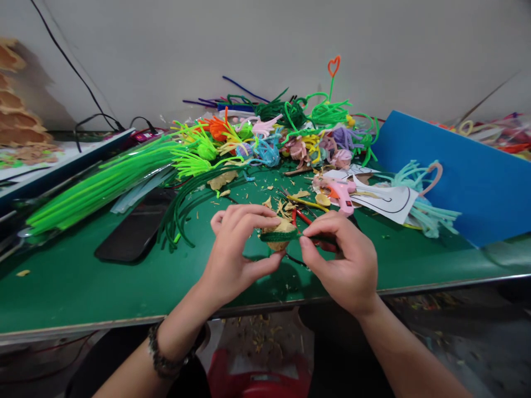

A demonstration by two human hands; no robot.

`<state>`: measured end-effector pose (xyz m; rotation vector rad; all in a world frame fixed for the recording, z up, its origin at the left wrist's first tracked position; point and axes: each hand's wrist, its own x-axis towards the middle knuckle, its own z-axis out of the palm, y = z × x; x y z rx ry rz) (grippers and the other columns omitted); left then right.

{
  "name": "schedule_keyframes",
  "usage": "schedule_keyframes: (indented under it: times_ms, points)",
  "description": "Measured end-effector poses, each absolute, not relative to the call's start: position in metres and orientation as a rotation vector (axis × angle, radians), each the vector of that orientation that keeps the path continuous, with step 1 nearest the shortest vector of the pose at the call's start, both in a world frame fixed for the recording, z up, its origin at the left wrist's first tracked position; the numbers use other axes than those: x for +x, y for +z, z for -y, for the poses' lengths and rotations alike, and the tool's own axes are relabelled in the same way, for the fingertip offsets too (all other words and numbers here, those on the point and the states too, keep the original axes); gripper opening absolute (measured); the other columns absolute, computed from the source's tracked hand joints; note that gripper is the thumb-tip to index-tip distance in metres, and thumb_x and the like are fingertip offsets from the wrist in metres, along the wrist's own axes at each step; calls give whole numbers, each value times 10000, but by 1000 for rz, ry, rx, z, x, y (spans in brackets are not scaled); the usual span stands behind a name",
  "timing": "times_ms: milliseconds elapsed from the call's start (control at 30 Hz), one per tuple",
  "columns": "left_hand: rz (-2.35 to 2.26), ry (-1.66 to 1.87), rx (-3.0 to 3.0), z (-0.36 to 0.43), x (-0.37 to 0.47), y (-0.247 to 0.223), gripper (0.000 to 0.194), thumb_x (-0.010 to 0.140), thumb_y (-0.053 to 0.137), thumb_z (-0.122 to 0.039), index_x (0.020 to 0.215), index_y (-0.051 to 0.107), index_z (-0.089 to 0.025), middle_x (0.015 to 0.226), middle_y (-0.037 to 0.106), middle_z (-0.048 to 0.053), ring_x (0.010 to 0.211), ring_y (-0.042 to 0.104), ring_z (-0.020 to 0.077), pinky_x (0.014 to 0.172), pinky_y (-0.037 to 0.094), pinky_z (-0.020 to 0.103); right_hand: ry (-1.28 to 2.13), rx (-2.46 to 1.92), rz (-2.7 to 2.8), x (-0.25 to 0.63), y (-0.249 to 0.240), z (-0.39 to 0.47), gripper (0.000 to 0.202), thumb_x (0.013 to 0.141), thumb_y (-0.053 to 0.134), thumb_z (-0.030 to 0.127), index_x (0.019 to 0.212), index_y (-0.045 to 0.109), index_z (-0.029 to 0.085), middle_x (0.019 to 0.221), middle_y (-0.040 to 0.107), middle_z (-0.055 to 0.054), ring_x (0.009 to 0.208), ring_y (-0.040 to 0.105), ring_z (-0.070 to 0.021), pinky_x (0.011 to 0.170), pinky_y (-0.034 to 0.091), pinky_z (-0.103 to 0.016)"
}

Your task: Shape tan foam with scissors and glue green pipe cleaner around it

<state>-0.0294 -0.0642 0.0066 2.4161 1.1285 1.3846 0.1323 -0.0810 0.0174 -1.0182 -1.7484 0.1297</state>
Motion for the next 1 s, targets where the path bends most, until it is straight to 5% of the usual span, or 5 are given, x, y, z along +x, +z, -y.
schedule_keyframes:
  times_ms: [600,1000]
  points:
    - [-1054,1392,2355,63,-28,6,307,671,667,-222,920,489,-247,969,617,17,904,553,197,786,290,353,272,-1045,1726,133,17,79,88,714,534,110,679,505,185,617,517,42,529,475,-58,422,384,-159]
    - [-1216,1300,2524,67,-30,10,252,689,645,-239,912,527,-228,923,623,10,873,548,210,760,247,366,-129,-983,1867,136,22,80,116,720,575,128,711,486,203,622,525,34,587,497,-92,488,426,-210]
